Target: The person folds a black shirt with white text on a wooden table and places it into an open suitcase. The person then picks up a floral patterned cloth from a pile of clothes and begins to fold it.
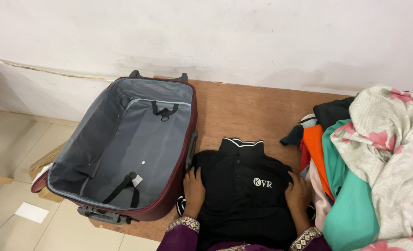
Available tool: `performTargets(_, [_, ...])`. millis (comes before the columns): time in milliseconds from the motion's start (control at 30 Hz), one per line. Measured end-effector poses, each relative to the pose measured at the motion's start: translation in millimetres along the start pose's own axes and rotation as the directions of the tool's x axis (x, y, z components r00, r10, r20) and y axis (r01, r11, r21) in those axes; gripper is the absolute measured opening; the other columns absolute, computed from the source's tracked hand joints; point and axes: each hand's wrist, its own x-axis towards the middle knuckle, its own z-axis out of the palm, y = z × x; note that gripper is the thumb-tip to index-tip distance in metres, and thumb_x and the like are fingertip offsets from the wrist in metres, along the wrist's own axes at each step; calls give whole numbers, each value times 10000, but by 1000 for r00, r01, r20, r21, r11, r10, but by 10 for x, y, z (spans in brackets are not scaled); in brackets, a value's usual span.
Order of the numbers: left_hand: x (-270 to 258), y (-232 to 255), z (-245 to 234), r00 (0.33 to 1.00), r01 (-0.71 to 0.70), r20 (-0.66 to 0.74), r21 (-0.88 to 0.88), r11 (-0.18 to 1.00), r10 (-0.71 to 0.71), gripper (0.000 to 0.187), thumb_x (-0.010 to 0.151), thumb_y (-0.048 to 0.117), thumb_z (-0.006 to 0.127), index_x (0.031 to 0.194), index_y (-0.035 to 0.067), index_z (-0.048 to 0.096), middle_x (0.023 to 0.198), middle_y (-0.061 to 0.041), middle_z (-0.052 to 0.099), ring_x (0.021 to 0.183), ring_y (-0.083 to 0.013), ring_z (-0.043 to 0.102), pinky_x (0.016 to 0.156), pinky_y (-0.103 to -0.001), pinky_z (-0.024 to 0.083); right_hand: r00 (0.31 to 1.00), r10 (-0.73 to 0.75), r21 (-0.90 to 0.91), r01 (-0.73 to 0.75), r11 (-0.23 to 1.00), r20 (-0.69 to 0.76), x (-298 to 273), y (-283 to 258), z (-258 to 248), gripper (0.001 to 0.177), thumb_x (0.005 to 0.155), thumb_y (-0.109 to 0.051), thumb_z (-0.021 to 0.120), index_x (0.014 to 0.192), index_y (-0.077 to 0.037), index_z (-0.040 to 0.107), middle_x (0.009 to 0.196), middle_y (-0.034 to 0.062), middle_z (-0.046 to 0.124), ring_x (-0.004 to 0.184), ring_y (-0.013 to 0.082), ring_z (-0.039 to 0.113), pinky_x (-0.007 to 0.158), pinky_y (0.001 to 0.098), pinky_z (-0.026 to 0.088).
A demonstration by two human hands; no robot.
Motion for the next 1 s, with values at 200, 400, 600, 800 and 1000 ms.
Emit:
performTargets(200, [-41,105,-175,971,113,-142,-443,889,-194,294,969,-17,525,1234,14,649,1176,-209,640,1089,-368,621,952,-418,506,995,99,-202,-104,974,-34,38,10,-59,361,819,-99,695,1161,-169,782,1134,151,685,1061,355,651,885,476,527])
performTargets(400, [-142,969,-701,944,-121,-282,-779,615,-171,175,970,-21,543,1103,6,654,1057,-160,702,987,-299,689,874,-371,541,939,133,484,-281,829,318,36,-917,-312,410,883,-429,742,1134,-106,770,1013,125,757,875,245,751,805,371,583])
performTargets(600, [-505,1568,-753,984,-109,-77,-973,204,161,316,852,-168,490,1127,-13,490,1056,-169,660,985,-230,680,878,-326,542,680,-83,683,-712,160,729,-305,-1376,-265,493,902,-235,815,1176,148,668,977,148,730,889,218,683,789,326,546])
performTargets(800, [-252,1205,-434,961,251,270,-942,-223,-59,312,807,-173,370,989,59,472,975,-99,639,670,-222,746,539,-301,606,782,-137,793,-594,134,609,-280,-1517,-615,379,871,-69,705,1239,24,699,1099,99,756,984,145,691,899,273,525])
performTargets(1000, [317,417,457,976,201,173,-947,251,-131,300,856,-161,535,1120,-48,623,1004,-135,704,790,-243,697,667,-355,623,765,-159,756,-642,-123,624,-50,-1700,-1233,324,985,-131,591,1278,-37,693,1140,63,748,1028,161,698,901,328,552])
